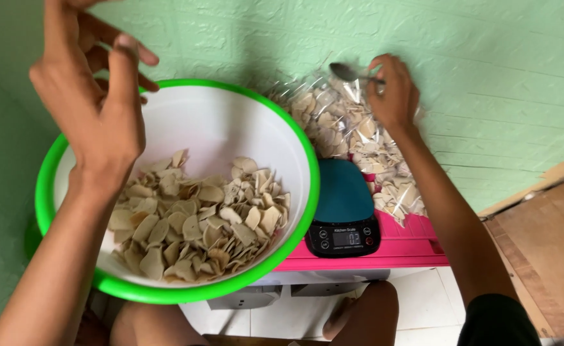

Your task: Packaging small snack items into plastic bags using a spoon and a digital scale.

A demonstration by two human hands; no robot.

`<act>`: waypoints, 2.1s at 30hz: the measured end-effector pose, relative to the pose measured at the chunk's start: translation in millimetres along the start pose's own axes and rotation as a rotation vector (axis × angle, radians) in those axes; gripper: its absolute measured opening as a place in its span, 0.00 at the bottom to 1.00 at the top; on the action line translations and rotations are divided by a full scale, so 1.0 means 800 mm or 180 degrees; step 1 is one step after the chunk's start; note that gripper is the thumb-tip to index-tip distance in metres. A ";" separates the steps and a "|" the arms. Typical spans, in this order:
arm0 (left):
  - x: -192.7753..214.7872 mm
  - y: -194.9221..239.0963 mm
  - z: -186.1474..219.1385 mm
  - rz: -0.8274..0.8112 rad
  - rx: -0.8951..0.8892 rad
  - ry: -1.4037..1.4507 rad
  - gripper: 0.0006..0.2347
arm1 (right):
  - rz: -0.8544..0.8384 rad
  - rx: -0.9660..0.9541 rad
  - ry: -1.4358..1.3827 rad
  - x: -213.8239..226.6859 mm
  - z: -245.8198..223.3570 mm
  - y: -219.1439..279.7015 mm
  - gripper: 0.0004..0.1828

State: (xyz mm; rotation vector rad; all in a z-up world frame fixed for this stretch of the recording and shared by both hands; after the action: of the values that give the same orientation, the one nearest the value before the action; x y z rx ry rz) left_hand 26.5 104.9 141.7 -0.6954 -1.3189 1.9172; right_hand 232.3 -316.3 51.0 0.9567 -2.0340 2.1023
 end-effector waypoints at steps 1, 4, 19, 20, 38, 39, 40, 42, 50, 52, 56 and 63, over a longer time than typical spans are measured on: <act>0.005 -0.003 0.005 0.0157 -0.0189 0.0292 0.12 | 0.0409 0.0097 0.0016 0.005 0.000 -0.003 0.19; 0.017 -0.005 -0.007 0.0530 -0.0210 0.0547 0.04 | 0.1017 0.0000 -0.0582 0.049 -0.061 -0.024 0.19; 0.218 0.197 -0.089 0.2243 0.0804 -0.0188 0.14 | -0.0600 0.1126 -0.3427 0.002 -0.501 -0.018 0.19; 0.233 0.219 -0.108 0.2261 0.0787 -0.0219 0.14 | -0.0603 0.1147 -0.3461 0.002 -0.518 -0.009 0.19; 0.248 0.507 -0.491 -0.1294 0.2706 -0.2745 0.14 | -0.1854 0.2302 -0.3127 -0.026 -0.595 0.072 0.48; 0.248 0.539 -0.519 -0.1757 0.3045 -0.3208 0.22 | -0.1835 0.2258 -0.3163 -0.026 -0.594 0.070 0.44; 0.251 0.566 -0.547 -0.2222 0.3364 -0.3669 0.32 | -0.1800 0.2218 -0.3197 -0.025 -0.592 0.067 0.40; 0.254 0.581 -0.557 -0.2262 0.3504 -0.3729 0.29 | -0.2031 0.2001 -0.3315 -0.029 -0.590 0.065 0.43; 0.270 0.551 -0.533 -0.0999 0.3347 -0.3163 0.12 | -0.2204 0.1807 -0.3575 -0.036 -0.589 0.067 0.44; 0.268 0.525 -0.513 -0.0365 0.3043 -0.2159 0.09 | -0.2242 0.1744 -0.3576 -0.034 -0.590 0.066 0.43; 0.276 0.485 -0.480 0.0299 0.2053 -0.2073 0.06 | -0.2184 0.1776 -0.3458 -0.035 -0.589 0.070 0.43; 0.275 0.320 -0.362 0.1527 0.1933 -0.1415 0.09 | -0.2168 0.2054 -0.3290 -0.026 -0.595 0.063 0.37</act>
State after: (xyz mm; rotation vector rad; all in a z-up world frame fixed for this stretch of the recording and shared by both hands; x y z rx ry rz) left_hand 47.5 381.3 -206.3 -0.2893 -0.7471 2.8038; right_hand 44.6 123.7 28.2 2.7515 -0.7801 1.9817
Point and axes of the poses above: each hand's wrist, its own y-axis away from the middle knuckle, its own x-axis out of the back of the hand, z = x × y, the point moved 7 cm from there along -y, towards the middle knuckle, and after that the axes turned 13 degrees about z, right-handed, at the moved point
